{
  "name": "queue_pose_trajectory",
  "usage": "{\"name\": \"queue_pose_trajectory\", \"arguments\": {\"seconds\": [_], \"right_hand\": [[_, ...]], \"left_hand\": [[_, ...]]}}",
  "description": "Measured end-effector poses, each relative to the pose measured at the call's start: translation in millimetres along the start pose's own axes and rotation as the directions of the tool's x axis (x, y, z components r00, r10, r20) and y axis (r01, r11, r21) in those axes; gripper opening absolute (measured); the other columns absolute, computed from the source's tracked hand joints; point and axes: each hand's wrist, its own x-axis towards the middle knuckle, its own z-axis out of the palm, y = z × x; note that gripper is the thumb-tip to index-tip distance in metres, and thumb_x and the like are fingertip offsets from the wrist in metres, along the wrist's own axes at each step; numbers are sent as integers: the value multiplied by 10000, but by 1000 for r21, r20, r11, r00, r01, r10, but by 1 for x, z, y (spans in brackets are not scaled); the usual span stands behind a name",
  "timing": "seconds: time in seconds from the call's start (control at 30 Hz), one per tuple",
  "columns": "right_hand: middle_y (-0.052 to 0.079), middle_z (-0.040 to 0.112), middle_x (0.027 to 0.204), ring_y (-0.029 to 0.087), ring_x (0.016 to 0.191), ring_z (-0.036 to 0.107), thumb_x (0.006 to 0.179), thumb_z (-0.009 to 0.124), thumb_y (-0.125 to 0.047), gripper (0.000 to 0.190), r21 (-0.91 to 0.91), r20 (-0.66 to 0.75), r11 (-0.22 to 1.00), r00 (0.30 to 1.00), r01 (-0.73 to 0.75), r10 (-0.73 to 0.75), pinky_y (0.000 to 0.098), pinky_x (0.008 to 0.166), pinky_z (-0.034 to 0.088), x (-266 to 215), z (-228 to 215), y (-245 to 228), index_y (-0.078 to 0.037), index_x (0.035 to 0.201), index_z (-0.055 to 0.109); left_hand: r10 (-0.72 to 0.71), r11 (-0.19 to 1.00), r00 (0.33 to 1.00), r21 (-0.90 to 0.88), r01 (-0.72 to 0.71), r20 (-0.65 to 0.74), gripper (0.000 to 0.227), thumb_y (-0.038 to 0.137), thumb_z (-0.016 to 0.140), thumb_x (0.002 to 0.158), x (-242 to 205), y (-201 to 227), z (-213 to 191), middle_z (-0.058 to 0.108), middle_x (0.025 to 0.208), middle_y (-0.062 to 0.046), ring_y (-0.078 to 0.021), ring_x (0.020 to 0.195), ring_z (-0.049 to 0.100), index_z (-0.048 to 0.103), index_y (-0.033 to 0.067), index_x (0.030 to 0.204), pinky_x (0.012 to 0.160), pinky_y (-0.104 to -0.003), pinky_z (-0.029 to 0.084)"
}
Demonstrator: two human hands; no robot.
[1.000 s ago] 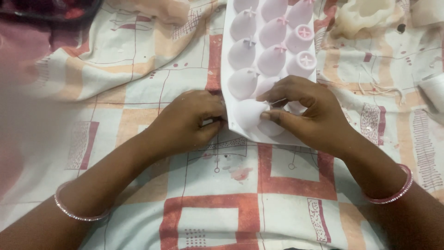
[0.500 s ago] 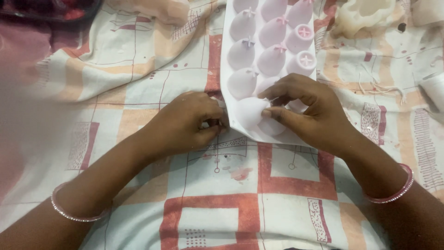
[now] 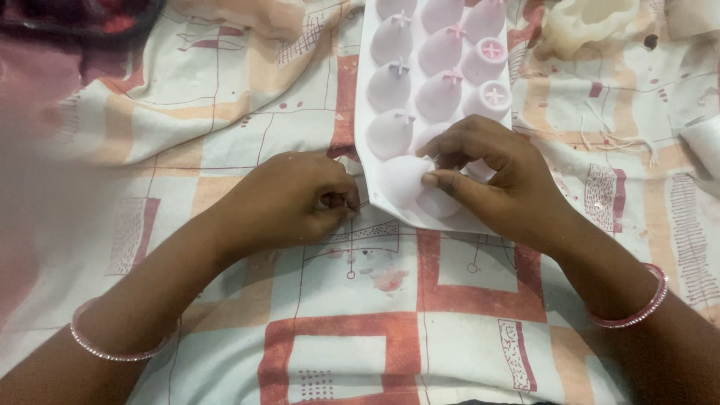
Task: The person is seen threading a wick through the bottom of a silicone candle mold.
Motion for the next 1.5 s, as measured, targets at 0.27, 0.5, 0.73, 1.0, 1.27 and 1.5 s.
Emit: {"name": "queue_pose_trajectory", "arguments": {"seconds": [0.27,0.5,0.73,1.0,1.27,1.5], "right_hand": [[27,659,1014,123,942,666,945,736,-126,229,13,7,1000,1000,9,-9,285,833,556,0,-1,1,-60,1157,681],[36,674,1067,131,970,670,961,728,-130,239,15,-32,1000,999,8,-8,289,856,560,1,-3,3,-50,1179,674],[43,678,1141,129,1045,682,991,685,-106,227,148,-5,988,999,-43,44,296,926,595,1,-5,12,-39,1207,661],[47,659,1161,128,1084,684,987,675,-68,223,247,-24,966,996,-79,87,295,974,612,2,-6,16,-30,1206,647],[54,665,1159,139,1053,673,988,689,-71,221,110,-39,994,999,-2,7,296,928,589,2,-5,11,-25,1201,651],[48,645,1106,116,1016,642,1054,609,-93,192,226,-52,966,989,-123,138,280,898,561,1,-7,19,-40,1238,596]], "left_hand": [[29,999,999,19,-28,-25,74,121,754,766,-1,-4,0,747,835,-37,-235,806,694,771,128,838,727,-394,541],[-36,959,997,-282,17,-61,98,132,746,813,-1,-1,-1,733,868,-51,-178,792,725,716,83,892,711,-287,573],[-17,981,998,-195,4,-65,109,150,771,777,-5,-2,0,735,821,-67,-178,745,732,724,74,840,681,-325,566],[-128,982,992,-139,129,13,118,176,767,759,-3,-1,-2,748,783,-67,-190,710,736,727,95,836,665,-343,563],[-122,992,993,-11,122,-6,98,165,721,733,-6,-6,-10,730,776,-81,-234,695,700,715,88,793,648,-374,531],[-190,981,979,-51,187,-70,131,163,736,770,-8,-22,-28,754,786,-76,-186,725,723,760,77,866,711,-328,563]]}}
